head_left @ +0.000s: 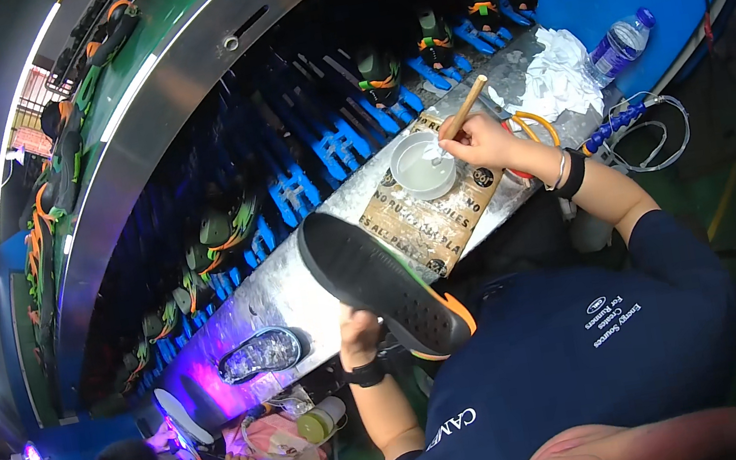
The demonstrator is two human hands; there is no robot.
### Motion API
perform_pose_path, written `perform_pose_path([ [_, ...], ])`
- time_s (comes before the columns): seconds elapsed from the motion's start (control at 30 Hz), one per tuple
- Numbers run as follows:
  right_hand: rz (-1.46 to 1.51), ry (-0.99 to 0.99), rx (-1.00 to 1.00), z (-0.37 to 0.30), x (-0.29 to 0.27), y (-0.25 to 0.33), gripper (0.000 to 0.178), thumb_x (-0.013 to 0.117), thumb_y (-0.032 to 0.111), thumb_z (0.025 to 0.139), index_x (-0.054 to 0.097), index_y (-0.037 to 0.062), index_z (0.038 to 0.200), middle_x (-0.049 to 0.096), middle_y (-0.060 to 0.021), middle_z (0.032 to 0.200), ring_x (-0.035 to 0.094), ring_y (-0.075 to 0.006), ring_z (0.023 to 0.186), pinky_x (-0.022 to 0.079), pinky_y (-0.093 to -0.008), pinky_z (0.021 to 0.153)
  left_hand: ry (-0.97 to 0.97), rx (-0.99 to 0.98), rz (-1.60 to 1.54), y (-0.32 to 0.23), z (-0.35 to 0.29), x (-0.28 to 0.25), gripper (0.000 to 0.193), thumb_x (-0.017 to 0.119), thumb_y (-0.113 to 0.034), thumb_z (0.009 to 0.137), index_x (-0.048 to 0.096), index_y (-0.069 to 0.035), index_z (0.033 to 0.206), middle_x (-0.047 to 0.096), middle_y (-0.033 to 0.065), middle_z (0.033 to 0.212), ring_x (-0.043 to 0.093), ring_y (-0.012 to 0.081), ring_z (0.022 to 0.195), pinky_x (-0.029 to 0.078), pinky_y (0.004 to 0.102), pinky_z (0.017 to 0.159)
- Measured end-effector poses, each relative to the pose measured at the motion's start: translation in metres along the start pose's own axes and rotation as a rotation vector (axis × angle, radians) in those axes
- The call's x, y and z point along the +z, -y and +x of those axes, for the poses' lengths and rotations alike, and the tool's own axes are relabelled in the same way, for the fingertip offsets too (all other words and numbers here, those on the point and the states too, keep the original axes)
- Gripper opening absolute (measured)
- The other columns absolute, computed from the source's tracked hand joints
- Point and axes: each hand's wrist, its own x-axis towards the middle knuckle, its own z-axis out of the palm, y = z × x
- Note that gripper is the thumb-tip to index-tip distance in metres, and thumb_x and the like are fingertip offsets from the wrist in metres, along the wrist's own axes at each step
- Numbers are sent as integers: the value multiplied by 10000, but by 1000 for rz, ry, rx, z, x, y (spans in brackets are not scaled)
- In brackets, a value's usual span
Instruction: Applying adhesive to shoe soles using a brush and placing them on a conveyor belt.
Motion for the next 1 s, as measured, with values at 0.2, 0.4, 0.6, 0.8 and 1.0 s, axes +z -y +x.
perform_pose_path([
  [0.2, 26, -44, -18, -3, -3, 15, 119, 554, 121, 740, 546, 2, 743, 516, -18, 614, 458, -66, 547, 360, -216, 493, -22, -81, 14, 14, 5, 14, 642, 693, -183, 604, 381, 14, 1129, 503, 106, 1029, 508, 217, 933, 405, 307, 811],
  [0.4, 467, 52, -22, -25, -21, 69, 134, 559, 100, 760, 539, 1, 848, 503, -2, 685, 455, -44, 586, 366, -167, 509, 15, 358, 203, -49, 52, 20, 655, 740, -221, 591, 411, 7, 1109, 506, 82, 1047, 516, 180, 920, 415, 297, 795],
  [0.6, 301, 190, -225, -56, -25, 111, 128, 533, 6, 739, 539, -17, 865, 544, -63, 783, 496, -77, 638, 399, -198, 558, 174, 430, 556, -94, 70, 72, 541, 758, -13, 515, 498, 39, 987, 565, 90, 917, 547, 161, 832, 432, 281, 759],
  [0.8, 211, 231, -194, -58, -18, 111, 131, 538, 15, 740, 541, -8, 869, 551, -45, 768, 500, -73, 624, 395, -206, 534, 278, 426, 678, -106, 63, 108, 500, 755, -8, 512, 516, 40, 948, 580, 82, 881, 558, 153, 800, 448, 272, 726],
  [1.0, 103, 160, -424, -48, -13, 112, 118, 545, 11, 737, 533, 5, 855, 540, -44, 713, 474, -56, 554, 367, -183, 479, 288, 401, 727, -105, 60, 115, 635, 770, -4, 492, 454, 31, 1042, 567, 84, 930, 547, 148, 837, 441, 286, 760],
])
